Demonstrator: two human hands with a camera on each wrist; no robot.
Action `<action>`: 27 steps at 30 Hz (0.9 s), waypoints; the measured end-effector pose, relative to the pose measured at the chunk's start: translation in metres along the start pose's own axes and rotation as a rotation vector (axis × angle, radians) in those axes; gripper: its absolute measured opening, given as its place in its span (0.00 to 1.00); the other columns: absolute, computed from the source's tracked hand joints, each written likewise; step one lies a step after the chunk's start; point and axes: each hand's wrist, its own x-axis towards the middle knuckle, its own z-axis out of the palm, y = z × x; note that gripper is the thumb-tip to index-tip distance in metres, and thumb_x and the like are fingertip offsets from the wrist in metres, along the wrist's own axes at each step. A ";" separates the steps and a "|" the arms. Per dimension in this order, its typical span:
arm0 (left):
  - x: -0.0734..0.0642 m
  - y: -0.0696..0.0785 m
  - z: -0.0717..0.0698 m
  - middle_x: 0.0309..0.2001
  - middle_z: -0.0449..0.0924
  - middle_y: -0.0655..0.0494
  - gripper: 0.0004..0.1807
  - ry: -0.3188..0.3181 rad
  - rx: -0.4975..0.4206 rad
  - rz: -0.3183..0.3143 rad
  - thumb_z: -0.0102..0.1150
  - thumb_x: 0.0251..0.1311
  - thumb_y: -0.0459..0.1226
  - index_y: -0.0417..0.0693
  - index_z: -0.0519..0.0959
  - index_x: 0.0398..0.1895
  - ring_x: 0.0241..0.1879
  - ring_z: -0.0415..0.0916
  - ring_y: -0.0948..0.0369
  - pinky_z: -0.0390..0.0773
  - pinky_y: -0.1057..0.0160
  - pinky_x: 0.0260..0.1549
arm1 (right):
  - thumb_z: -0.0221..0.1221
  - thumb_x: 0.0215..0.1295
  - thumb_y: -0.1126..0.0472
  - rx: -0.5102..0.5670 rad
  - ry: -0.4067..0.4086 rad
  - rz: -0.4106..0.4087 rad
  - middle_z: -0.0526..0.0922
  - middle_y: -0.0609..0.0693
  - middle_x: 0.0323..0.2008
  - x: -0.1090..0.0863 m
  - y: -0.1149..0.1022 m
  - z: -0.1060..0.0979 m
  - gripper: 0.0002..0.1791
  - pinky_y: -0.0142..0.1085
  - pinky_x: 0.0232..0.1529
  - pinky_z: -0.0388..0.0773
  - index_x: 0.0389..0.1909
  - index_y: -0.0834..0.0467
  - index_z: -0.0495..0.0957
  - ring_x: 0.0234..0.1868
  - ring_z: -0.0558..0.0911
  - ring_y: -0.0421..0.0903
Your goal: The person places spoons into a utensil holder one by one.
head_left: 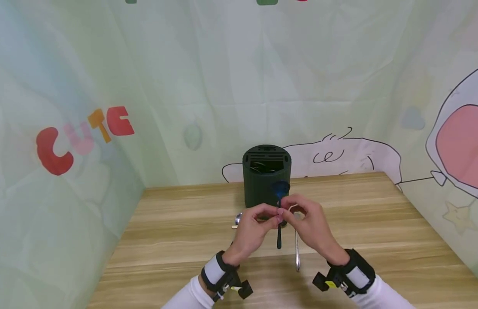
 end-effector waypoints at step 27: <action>0.095 0.067 -0.021 0.32 0.81 0.45 0.06 0.046 0.200 0.320 0.60 0.54 0.28 0.36 0.79 0.35 0.32 0.78 0.56 0.80 0.62 0.33 | 0.57 0.61 0.69 0.022 0.099 -0.117 0.80 0.56 0.32 0.096 -0.058 -0.043 0.05 0.42 0.43 0.78 0.37 0.65 0.77 0.37 0.79 0.44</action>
